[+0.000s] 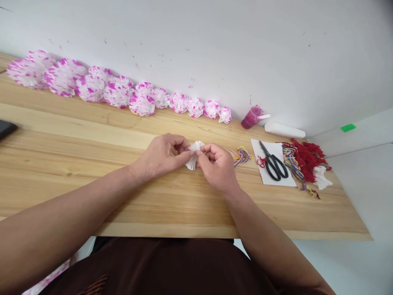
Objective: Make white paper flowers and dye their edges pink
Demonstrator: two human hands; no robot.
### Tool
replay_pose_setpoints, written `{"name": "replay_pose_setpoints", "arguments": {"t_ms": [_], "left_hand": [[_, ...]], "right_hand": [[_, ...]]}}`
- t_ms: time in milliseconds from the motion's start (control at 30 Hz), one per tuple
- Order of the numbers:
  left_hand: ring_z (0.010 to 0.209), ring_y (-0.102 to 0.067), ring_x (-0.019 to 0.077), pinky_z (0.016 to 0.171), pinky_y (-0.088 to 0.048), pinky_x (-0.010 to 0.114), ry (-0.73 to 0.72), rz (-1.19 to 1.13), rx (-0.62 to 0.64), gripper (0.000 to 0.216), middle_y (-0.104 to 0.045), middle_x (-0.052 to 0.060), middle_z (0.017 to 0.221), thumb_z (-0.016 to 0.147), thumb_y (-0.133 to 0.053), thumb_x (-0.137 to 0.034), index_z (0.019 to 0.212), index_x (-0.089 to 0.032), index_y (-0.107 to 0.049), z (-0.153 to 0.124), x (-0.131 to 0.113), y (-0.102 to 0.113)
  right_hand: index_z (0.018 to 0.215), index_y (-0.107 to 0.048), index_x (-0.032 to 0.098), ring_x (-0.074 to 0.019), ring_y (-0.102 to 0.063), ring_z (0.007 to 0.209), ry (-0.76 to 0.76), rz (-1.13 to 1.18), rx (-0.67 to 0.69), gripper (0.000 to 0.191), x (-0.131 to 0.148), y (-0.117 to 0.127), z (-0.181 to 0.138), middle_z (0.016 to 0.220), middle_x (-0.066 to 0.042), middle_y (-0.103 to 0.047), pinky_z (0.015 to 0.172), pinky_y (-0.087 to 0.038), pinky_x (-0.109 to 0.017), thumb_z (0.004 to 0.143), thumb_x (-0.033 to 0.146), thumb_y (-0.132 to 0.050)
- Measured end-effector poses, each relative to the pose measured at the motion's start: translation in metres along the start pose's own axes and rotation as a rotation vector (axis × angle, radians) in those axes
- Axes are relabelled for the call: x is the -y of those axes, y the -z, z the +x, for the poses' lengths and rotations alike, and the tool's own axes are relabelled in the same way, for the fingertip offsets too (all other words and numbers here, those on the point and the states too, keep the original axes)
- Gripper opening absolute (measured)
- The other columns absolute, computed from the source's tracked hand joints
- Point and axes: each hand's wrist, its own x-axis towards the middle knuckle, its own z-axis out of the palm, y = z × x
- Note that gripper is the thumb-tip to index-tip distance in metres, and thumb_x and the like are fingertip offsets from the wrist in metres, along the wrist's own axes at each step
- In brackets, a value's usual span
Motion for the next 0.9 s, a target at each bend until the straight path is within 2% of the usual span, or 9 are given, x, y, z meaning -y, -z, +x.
{"name": "replay_pose_setpoints", "arguments": {"t_ms": [167,267,433,600,767,900], "left_hand": [[0.062,-0.053,0.0127,0.06,-0.039,0.026,-0.036,0.055,-0.016,0.024,-0.062,-0.002,0.064,0.081,-0.069,-0.035,0.066,-0.017,-0.066,0.002,0.0023,-0.0026],[0.058,-0.05,0.0117,0.056,-0.036,0.026,0.019,0.003,0.002,0.018,-0.059,-0.003,0.061,0.079,-0.069,-0.032,0.069,-0.017,-0.068,0.0027,0.0031,-0.0027],[0.059,-0.05,0.0118,0.053,-0.034,0.025,0.107,-0.1,0.022,0.021,-0.06,-0.002,0.063,0.078,-0.069,-0.036,0.072,-0.017,-0.068,0.0027,0.0057,-0.0027],[0.062,-0.053,0.0131,0.054,-0.035,0.024,0.089,-0.1,0.018,0.02,-0.061,-0.001,0.064,0.078,-0.069,-0.035,0.071,-0.017,-0.068,0.0031,0.0091,-0.0046],[0.057,-0.049,0.0114,0.053,-0.034,0.025,0.086,-0.075,0.008,0.019,-0.059,-0.003,0.062,0.08,-0.069,-0.035,0.072,-0.018,-0.068,0.0022,0.006,-0.0025],[0.061,-0.053,0.0127,0.058,-0.039,0.026,0.007,0.005,-0.016,0.02,-0.061,-0.003,0.064,0.081,-0.071,-0.037,0.075,-0.018,-0.068,0.0009,0.0015,-0.0014]], "right_hand": [[0.078,-0.062,0.021,-0.0091,-0.044,0.047,0.019,0.008,0.02,0.017,-0.0009,-0.0003,-0.0007,0.056,0.005,-0.056,0.046,-0.033,-0.023,0.084,0.036,-0.067],[0.077,-0.062,0.021,-0.0091,-0.045,0.047,0.032,-0.005,0.007,0.016,0.0,0.0008,-0.0006,0.056,0.005,-0.056,0.046,-0.033,-0.023,0.083,0.034,-0.067],[0.078,-0.062,0.02,-0.0096,-0.046,0.047,0.025,-0.014,-0.022,0.015,0.002,0.002,-0.0005,0.055,0.005,-0.057,0.046,-0.034,-0.023,0.082,0.034,-0.067],[0.078,-0.061,0.021,-0.0088,-0.045,0.046,0.045,-0.066,-0.007,0.014,0.0008,0.0,-0.001,0.054,0.006,-0.057,0.046,-0.031,-0.023,0.082,0.033,-0.069],[0.076,-0.059,0.022,-0.0088,-0.044,0.046,0.043,-0.093,-0.023,0.013,0.0001,-0.0002,-0.0012,0.054,0.007,-0.056,0.046,-0.031,-0.023,0.082,0.031,-0.066],[0.076,-0.059,0.022,-0.009,-0.044,0.045,0.041,-0.082,-0.01,0.013,0.0016,-0.0005,-0.0015,0.054,0.007,-0.055,0.046,-0.031,-0.024,0.081,0.031,-0.066]]}}
